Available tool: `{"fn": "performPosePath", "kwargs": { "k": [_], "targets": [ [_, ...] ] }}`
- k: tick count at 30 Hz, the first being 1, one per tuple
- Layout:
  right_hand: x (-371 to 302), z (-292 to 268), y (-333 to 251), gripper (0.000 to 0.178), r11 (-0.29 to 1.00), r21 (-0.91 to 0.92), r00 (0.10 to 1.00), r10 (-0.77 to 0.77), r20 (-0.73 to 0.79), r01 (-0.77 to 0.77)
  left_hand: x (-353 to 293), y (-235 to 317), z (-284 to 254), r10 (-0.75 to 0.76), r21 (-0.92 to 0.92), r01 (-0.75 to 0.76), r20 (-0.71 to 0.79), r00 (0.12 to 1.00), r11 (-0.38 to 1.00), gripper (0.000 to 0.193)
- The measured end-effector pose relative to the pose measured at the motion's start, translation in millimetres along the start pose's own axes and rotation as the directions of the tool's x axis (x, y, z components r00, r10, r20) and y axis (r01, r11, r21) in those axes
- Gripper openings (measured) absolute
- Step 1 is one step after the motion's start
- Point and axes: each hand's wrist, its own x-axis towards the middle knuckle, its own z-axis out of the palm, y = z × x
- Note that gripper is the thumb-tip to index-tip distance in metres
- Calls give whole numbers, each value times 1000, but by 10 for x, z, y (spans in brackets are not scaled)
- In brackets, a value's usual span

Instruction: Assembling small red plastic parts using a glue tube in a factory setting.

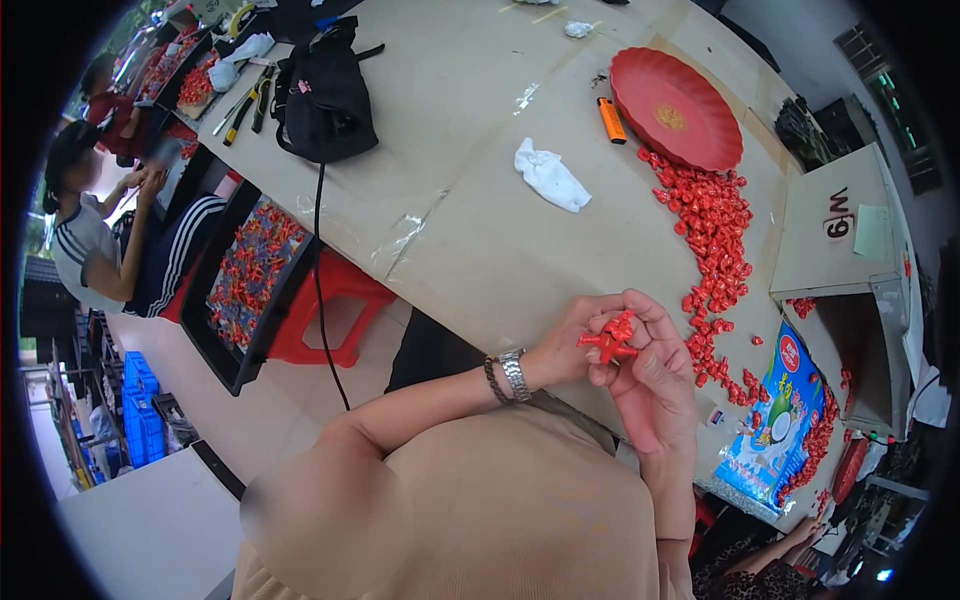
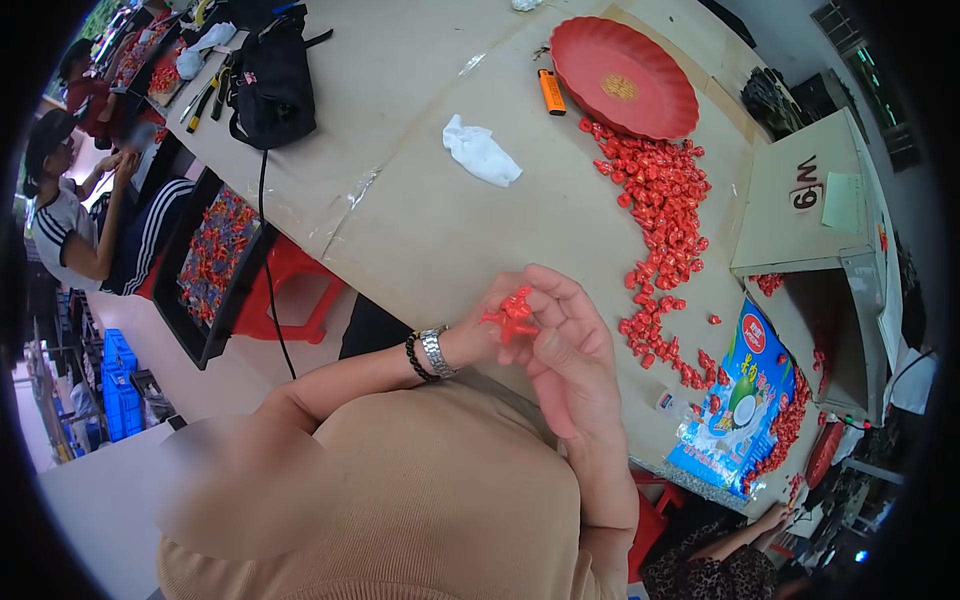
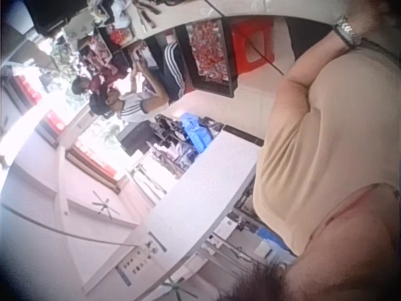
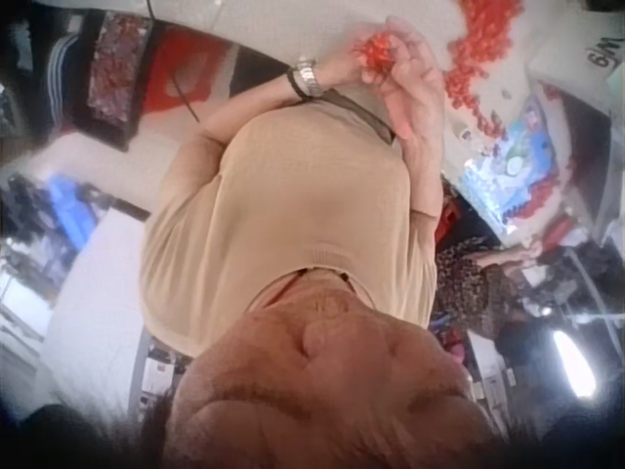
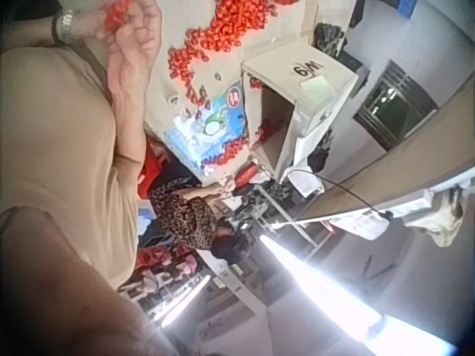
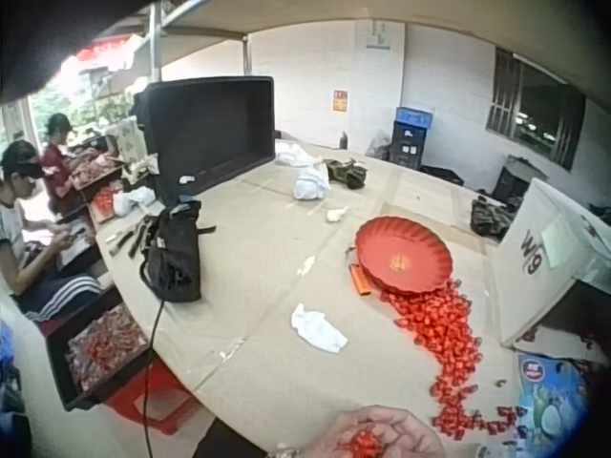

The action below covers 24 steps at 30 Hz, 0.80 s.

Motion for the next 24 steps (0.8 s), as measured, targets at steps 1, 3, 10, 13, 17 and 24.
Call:
{"fn": "performPosePath", "kwargs": {
  "k": [1, 3, 10, 13, 17, 24],
  "targets": [
    [12, 12, 3, 60, 1000, -6, 1000, 2, 10, -2, -26, -3, 4, -20, -57, 19, -22, 1000, 998, 62],
    [25, 44, 6, 60, 1000, -20, 1000, 11, 6, -11, -65, 20, 38, -43, -150, 36, -40, 998, 988, 68],
    [69, 60, 45, 60, 996, -84, 1000, -22, 16, 23, -61, 56, 38, 28, -134, -39, -87, 996, 990, 65],
    [81, 82, 48, 61, 996, -89, 999, -27, 17, 29, -37, 31, 46, 150, -30, -154, -121, 981, 988, 53],
    [99, 83, 42, 60, 994, -105, 999, -26, 19, 28, -31, 140, 67, 194, 77, -183, -165, 967, 980, 35],
    [136, 358, -17, 62, 949, -290, 992, -129, 13, 127, 41, 79, 115, 368, -8, -377, -204, 907, 926, 15]
  ]
}}
